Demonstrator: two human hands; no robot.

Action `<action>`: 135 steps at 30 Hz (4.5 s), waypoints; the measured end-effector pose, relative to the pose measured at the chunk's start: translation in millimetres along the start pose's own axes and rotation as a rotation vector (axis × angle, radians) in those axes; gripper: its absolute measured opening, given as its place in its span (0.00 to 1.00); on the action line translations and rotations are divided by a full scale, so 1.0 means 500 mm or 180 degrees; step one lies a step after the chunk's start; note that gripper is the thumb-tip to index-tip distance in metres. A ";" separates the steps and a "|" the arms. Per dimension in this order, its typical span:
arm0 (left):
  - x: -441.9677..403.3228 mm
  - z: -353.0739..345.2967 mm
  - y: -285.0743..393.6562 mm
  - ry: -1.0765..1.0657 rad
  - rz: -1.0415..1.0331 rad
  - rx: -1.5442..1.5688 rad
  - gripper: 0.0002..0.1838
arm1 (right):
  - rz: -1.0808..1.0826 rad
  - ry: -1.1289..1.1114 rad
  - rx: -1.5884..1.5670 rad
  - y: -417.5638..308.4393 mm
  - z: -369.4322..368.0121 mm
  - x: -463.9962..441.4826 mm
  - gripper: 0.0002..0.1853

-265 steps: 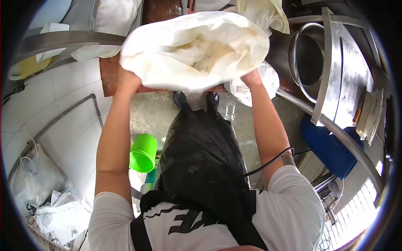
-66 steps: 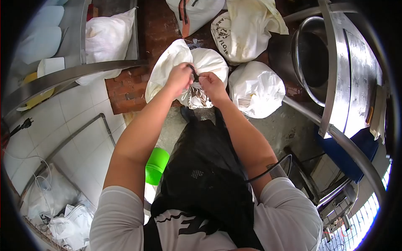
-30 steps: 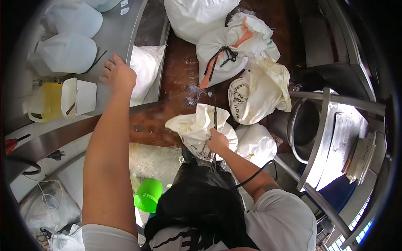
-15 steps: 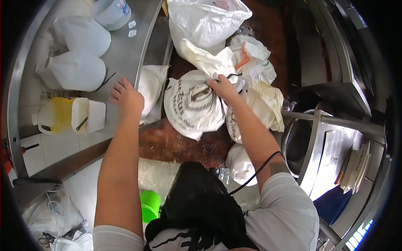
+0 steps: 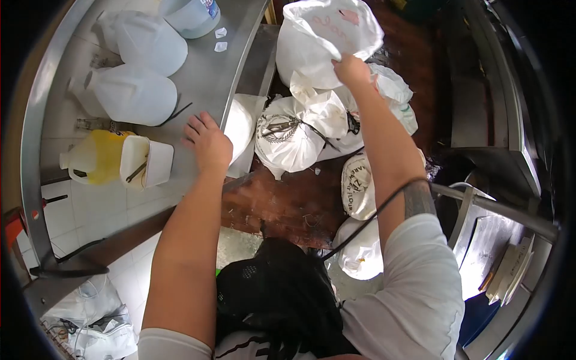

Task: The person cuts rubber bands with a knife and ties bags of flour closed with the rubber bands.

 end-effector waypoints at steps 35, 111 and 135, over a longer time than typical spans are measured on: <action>0.661 0.110 0.428 -0.2355 -0.1615 0.4233 0.37 | 0.0684 0.1611 -0.3230 0.174 0.589 0.918 0.37; -0.052 -0.011 0.042 0.0063 0.0221 0.0209 0.57 | -0.0600 -0.2007 -0.2811 -0.396 -0.653 -0.208 0.47; 0.338 0.072 0.020 0.0200 -0.1495 0.2032 0.33 | 0.2760 0.0218 -0.0058 -0.799 -0.075 0.413 0.13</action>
Point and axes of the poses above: each hand's wrist, its own x-axis away from the middle knuckle, its own z-axis out of the back of the hand, y = z × x, the point moved 9 cm from there along -x, towards the middle knuckle, and after that the axes turned 6 degrees about x, right-handed, at the moved point
